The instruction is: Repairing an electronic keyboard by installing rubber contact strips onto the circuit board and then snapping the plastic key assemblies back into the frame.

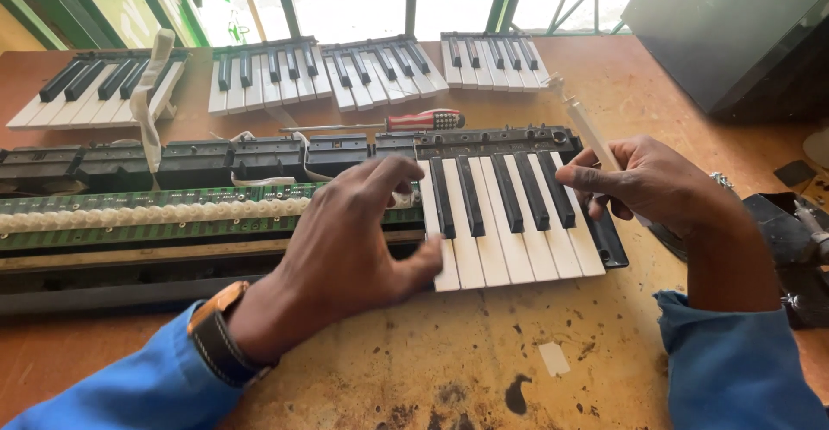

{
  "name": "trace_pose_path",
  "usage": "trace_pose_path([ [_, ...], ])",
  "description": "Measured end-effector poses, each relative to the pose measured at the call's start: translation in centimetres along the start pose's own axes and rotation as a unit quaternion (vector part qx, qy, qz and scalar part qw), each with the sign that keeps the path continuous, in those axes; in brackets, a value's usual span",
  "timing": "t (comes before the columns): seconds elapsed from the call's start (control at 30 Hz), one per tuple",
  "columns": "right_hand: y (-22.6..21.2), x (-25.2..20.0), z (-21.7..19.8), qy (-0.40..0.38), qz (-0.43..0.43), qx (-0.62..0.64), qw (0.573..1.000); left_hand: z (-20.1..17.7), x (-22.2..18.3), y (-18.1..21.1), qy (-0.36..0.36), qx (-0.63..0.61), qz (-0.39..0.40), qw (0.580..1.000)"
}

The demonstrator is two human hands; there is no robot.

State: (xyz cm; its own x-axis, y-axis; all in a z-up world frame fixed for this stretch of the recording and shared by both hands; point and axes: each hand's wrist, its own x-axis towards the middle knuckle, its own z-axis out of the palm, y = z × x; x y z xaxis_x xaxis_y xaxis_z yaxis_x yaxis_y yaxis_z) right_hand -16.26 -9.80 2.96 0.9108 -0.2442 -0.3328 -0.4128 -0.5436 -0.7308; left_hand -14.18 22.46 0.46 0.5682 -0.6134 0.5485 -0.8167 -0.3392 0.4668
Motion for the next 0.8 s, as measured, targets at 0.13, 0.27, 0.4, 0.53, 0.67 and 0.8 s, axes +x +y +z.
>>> trace_pose_path([
  [0.13,0.4,0.3,-0.3,-0.01,-0.003,-0.009,1.0,1.5,-1.9,0.8,0.016,0.08,-0.019,0.996],
  [0.27,0.3,0.1,0.0,0.002,0.001,-0.007,1.0,3.3,-3.1,0.9,-0.004,0.099,-0.04,0.994],
  [0.4,0.4,0.1,0.1,0.01,-0.001,0.014,1.0,4.7,-3.7,-0.1,0.011,0.075,-0.033,0.997],
  [0.53,0.7,0.5,-0.1,0.009,-0.001,0.012,1.0,4.6,-3.6,0.0,0.029,0.068,-0.027,0.997],
  [0.67,0.5,0.2,-0.2,-0.003,-0.015,-0.005,1.0,4.3,-3.4,0.2,0.039,0.056,-0.042,0.997],
  [0.8,-0.3,-0.3,0.0,0.028,-0.015,-0.002,0.999,4.2,-3.4,0.3,0.053,0.039,-0.057,0.996],
])
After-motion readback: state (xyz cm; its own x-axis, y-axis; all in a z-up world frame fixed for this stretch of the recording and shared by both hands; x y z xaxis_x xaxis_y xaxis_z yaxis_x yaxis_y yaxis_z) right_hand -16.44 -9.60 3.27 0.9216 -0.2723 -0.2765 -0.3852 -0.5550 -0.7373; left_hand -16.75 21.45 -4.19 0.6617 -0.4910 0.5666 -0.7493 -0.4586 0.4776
